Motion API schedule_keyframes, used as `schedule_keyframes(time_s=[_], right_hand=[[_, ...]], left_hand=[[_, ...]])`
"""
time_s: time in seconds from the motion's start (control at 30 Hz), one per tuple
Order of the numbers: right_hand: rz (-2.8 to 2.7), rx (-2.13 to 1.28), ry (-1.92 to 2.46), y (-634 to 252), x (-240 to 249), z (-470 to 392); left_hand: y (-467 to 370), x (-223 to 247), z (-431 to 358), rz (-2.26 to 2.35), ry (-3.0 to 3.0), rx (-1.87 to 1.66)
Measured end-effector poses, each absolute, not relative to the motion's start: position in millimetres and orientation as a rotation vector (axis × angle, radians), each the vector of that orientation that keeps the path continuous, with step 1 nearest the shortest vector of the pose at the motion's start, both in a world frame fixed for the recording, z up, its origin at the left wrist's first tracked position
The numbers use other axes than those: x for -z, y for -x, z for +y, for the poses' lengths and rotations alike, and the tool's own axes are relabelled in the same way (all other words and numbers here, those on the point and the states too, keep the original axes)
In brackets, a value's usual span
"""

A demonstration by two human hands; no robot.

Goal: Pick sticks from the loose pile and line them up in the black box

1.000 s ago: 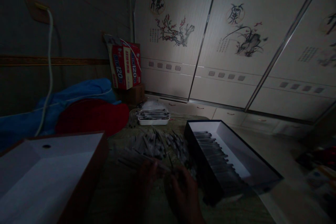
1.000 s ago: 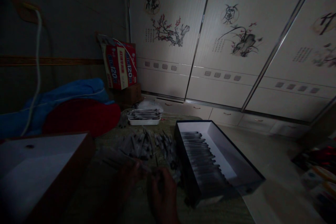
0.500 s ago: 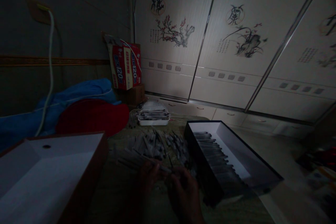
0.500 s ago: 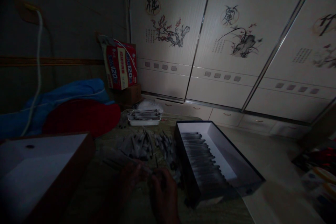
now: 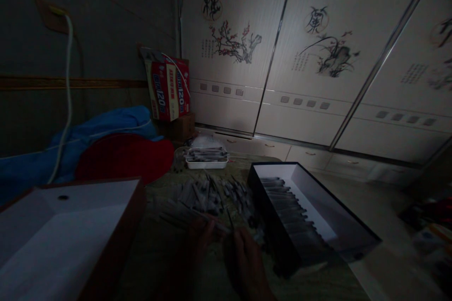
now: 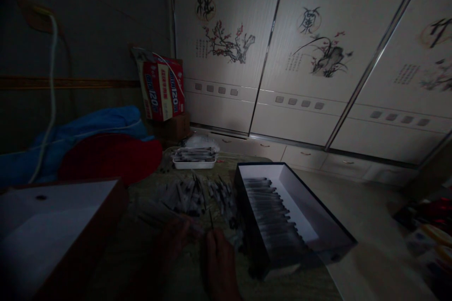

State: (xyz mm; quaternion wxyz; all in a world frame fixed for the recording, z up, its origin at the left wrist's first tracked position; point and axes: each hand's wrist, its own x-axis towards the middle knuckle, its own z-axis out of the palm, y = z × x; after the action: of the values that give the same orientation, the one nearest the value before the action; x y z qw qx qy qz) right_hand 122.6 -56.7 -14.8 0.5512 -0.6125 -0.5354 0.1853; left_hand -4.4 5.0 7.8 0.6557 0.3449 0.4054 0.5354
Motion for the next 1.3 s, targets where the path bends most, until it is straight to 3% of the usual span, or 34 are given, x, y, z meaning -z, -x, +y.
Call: schedule_keyframes(time_s=[0.2, 1.3], right_hand=[[-1.448, -0.548, 1.384, -123, 2, -58], [-1.509, -0.375, 1.468, -125, 12, -59]], left_hand=[[6, -4, 9, 0.947, -0.867, -1.236], [5, -11, 4, 0.918, -0.976, -1.126]])
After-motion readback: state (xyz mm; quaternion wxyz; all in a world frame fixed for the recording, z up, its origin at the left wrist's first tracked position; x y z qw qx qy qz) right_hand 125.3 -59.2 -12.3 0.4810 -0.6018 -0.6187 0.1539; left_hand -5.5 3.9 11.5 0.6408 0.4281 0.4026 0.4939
